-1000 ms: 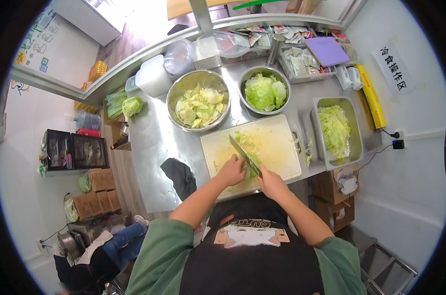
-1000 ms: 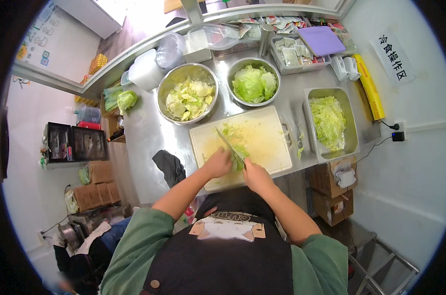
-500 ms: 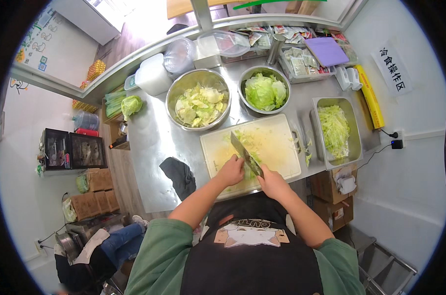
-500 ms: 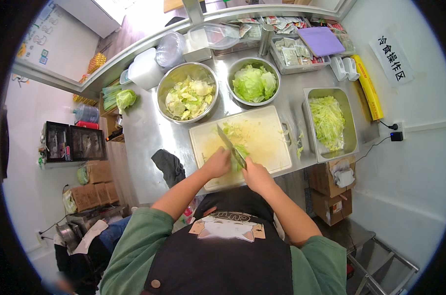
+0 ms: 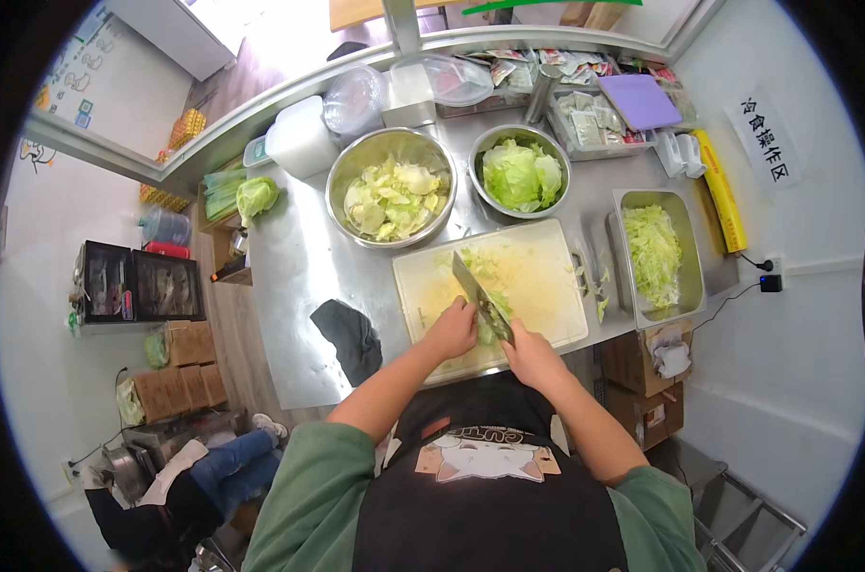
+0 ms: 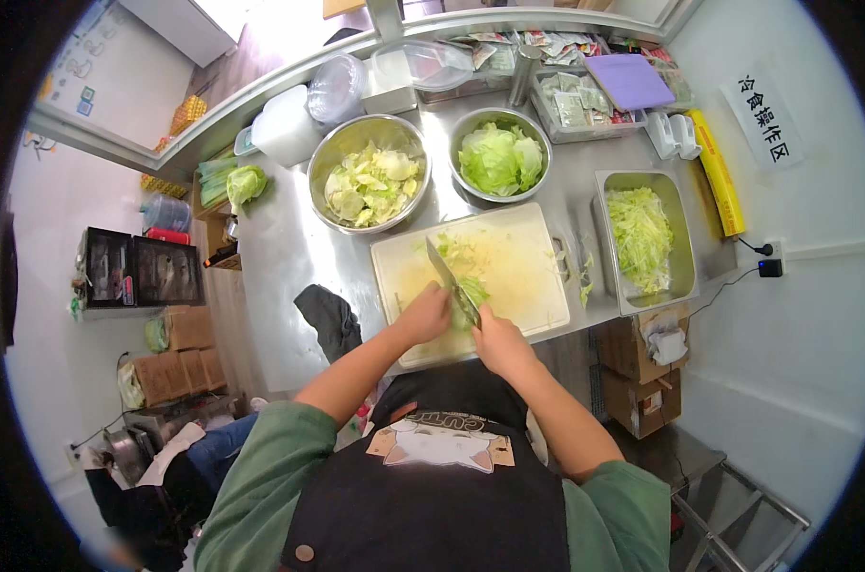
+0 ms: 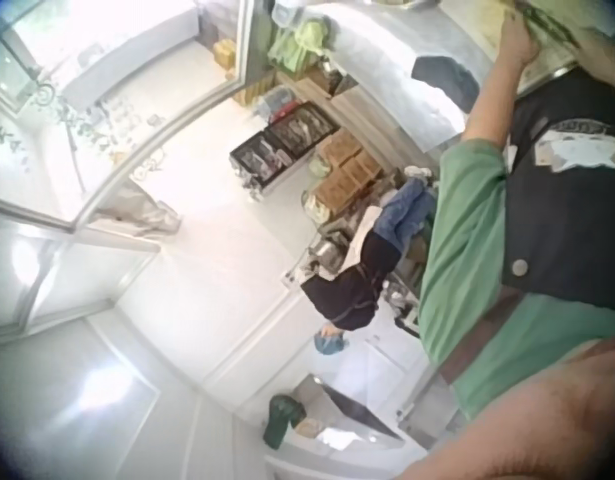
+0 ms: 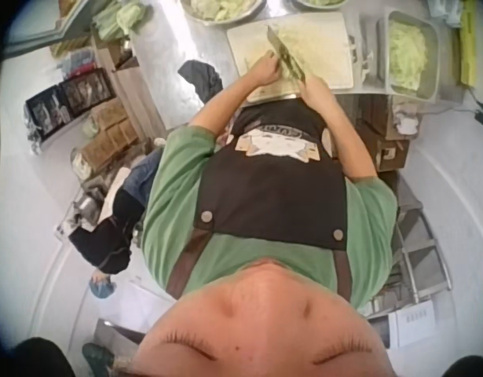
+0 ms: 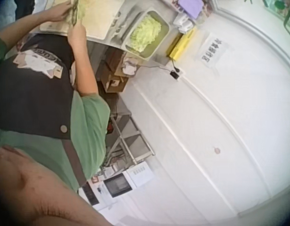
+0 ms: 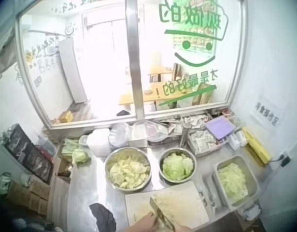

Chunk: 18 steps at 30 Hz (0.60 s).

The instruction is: The person chops cabbage on a cutting board using a cleaver, then transfers the shredded cabbage into a metal tray. They repeat this process with additional cabbage heads, placing the cut pieces into the tray.

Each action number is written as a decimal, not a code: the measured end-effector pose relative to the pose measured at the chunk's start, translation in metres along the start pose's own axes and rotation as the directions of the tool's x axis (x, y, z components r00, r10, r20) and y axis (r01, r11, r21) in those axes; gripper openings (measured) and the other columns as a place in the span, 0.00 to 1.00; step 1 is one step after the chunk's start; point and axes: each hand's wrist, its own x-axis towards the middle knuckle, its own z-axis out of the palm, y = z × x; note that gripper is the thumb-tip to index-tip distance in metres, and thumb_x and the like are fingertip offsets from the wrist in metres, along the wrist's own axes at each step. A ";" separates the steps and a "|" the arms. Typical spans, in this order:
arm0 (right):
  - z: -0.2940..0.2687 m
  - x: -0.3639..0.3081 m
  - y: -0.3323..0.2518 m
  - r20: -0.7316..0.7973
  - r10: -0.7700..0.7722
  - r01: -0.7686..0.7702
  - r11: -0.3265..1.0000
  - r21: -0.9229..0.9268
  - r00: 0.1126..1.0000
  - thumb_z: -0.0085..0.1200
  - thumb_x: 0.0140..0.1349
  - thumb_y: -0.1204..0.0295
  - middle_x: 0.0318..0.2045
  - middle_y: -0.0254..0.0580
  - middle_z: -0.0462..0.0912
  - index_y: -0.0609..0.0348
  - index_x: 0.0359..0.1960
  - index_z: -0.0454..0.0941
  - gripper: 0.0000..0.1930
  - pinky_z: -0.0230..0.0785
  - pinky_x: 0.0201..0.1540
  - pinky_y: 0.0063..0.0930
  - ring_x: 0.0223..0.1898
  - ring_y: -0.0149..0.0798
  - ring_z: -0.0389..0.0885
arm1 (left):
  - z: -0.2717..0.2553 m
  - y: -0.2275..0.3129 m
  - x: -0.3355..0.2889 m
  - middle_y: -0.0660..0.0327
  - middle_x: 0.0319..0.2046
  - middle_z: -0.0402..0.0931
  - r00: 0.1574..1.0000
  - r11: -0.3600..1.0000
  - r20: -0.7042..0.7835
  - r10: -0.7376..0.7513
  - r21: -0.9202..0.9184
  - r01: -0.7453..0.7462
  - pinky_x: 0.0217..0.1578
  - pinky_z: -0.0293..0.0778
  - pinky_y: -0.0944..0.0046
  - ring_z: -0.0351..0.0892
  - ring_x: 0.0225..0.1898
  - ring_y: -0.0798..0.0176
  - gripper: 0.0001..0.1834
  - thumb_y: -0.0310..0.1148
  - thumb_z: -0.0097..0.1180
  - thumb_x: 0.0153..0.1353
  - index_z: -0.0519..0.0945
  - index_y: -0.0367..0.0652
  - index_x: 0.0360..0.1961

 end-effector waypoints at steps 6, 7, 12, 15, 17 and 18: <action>-0.017 -0.033 -0.008 0.102 0.044 -0.045 0.999 0.006 0.994 0.49 0.60 0.71 0.25 0.67 0.76 0.66 0.37 0.61 0.12 0.66 0.34 0.55 0.32 0.68 0.74 | 0.004 -0.004 -0.001 0.43 0.33 0.67 0.997 0.998 -0.043 0.059 0.019 -0.059 0.36 0.71 0.49 0.71 0.34 0.40 0.07 0.26 0.48 0.53 0.70 0.35 0.33; -0.008 -0.030 -0.003 0.063 0.051 -0.052 0.998 0.018 0.997 0.49 0.61 0.71 0.25 0.67 0.76 0.66 0.37 0.61 0.12 0.66 0.34 0.54 0.32 0.68 0.74 | 0.005 -0.004 -0.001 0.43 0.33 0.67 0.997 0.998 -0.048 0.060 0.020 -0.059 0.36 0.71 0.49 0.71 0.34 0.40 0.07 0.26 0.48 0.53 0.70 0.35 0.33; 0.054 0.007 0.019 -0.158 -0.038 0.045 0.998 0.038 0.987 0.48 0.61 0.71 0.25 0.67 0.76 0.65 0.36 0.62 0.11 0.65 0.32 0.54 0.31 0.68 0.74 | 0.002 -0.004 -0.001 0.44 0.32 0.67 0.997 0.998 -0.039 0.063 -0.014 -0.064 0.35 0.71 0.49 0.71 0.33 0.41 0.07 0.25 0.48 0.51 0.70 0.35 0.32; 0.040 0.011 0.009 -0.096 -0.023 0.023 1.000 0.000 0.995 0.49 0.61 0.71 0.25 0.67 0.76 0.64 0.37 0.62 0.11 0.66 0.33 0.54 0.32 0.67 0.74 | -0.001 -0.005 -0.004 0.45 0.32 0.66 0.998 0.998 -0.023 0.050 -0.032 -0.051 0.36 0.71 0.50 0.71 0.34 0.41 0.07 0.25 0.49 0.50 0.70 0.35 0.32; -0.003 -0.002 -0.015 -0.023 -0.002 0.002 1.000 -0.031 1.000 0.48 0.61 0.69 0.25 0.66 0.76 0.64 0.38 0.62 0.12 0.66 0.35 0.55 0.31 0.66 0.75 | -0.004 -0.003 -0.004 0.45 0.32 0.66 0.999 0.998 -0.018 0.041 -0.036 -0.042 0.36 0.70 0.50 0.70 0.34 0.41 0.07 0.24 0.49 0.49 0.70 0.35 0.31; -0.011 -0.010 -0.015 0.014 0.029 -0.029 1.000 0.005 0.999 0.48 0.61 0.69 0.25 0.66 0.76 0.65 0.38 0.62 0.12 0.66 0.35 0.55 0.32 0.67 0.75 | -0.005 -0.002 -0.003 0.45 0.32 0.66 0.998 0.998 -0.019 0.056 -0.040 -0.057 0.36 0.70 0.51 0.70 0.34 0.41 0.07 0.24 0.49 0.49 0.70 0.35 0.31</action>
